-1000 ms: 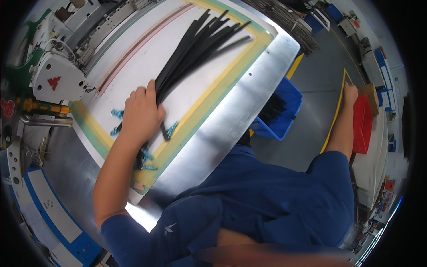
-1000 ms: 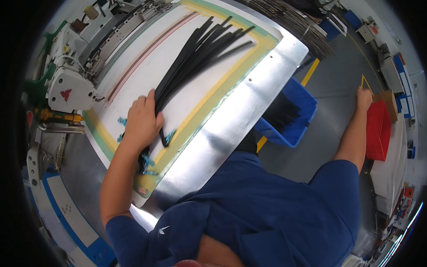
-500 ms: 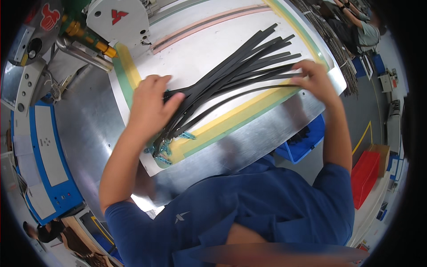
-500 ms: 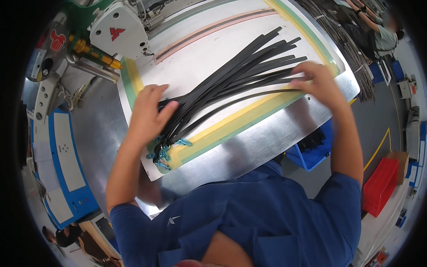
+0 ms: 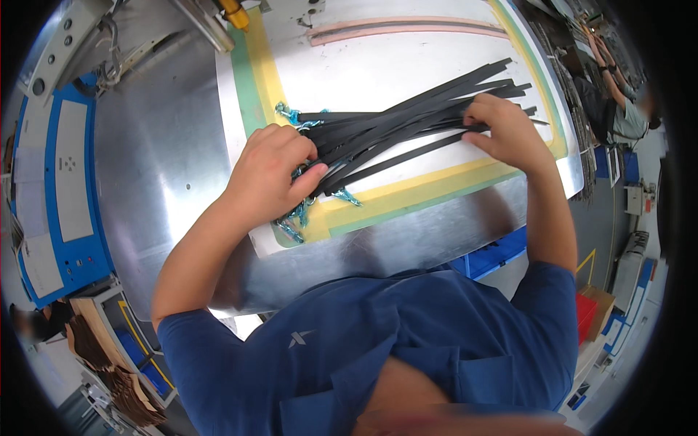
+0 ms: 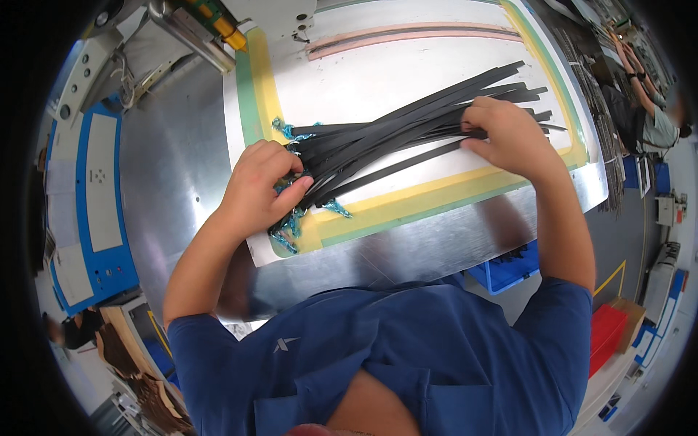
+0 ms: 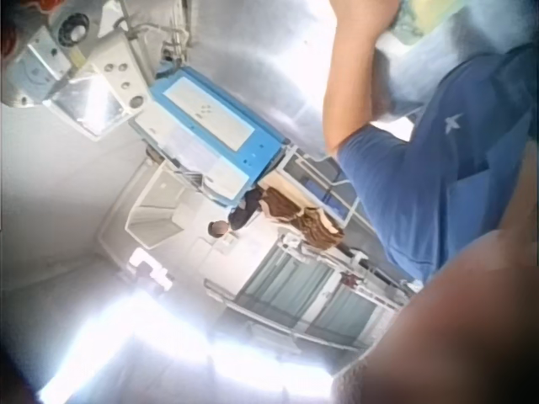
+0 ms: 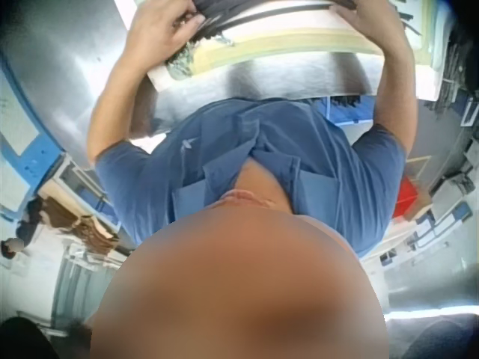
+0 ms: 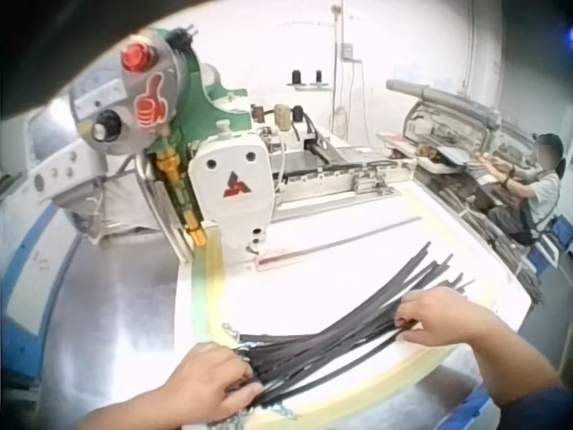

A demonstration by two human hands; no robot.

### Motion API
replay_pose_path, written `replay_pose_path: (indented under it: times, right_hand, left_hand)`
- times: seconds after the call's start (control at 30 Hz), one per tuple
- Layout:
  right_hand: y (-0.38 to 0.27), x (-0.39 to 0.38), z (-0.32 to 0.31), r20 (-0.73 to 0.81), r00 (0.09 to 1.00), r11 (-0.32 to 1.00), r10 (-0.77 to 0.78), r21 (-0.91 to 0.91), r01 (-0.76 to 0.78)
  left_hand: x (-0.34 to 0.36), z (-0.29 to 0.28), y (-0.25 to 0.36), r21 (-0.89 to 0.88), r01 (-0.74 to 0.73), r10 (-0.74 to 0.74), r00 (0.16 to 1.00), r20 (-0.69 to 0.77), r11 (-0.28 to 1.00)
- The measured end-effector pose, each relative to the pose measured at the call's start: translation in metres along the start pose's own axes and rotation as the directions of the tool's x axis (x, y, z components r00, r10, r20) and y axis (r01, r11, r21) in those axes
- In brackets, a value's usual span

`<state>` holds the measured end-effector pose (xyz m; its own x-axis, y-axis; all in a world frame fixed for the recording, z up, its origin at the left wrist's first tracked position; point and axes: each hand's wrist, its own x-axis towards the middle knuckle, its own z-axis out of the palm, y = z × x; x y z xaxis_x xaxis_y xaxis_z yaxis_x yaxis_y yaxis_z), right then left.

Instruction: Sewing black straps using an industrial sewing machine in a workshop.

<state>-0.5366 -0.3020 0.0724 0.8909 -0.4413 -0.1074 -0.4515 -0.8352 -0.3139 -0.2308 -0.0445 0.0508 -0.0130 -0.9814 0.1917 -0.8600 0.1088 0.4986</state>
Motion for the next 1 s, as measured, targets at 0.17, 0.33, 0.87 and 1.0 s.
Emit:
replay_pose_path:
  times: [0.17,0.33,0.87,1.0]
  right_hand:
    - [-0.066,0.020,0.034,0.013,0.938,0.926,-0.345,0.171,0.338]
    - [-0.109,0.033,0.067,0.051,0.899,0.899,-0.434,0.082,0.430]
    - [-0.108,0.052,-0.017,-0.373,0.696,0.789,-0.613,-0.321,0.524]
    - [-0.078,0.082,-0.027,-0.330,0.779,0.832,-0.533,-0.372,0.412]
  left_hand:
    - [-0.009,0.003,0.014,-0.054,-0.092,0.097,0.991,0.088,0.994]
    - [-0.007,0.011,0.018,-0.043,-0.102,0.106,0.988,0.112,0.994]
    - [0.041,-0.030,0.009,-0.835,0.391,-0.105,0.919,0.381,0.388]
    - [0.072,-0.038,-0.026,-0.788,0.397,-0.129,0.914,0.384,0.471]
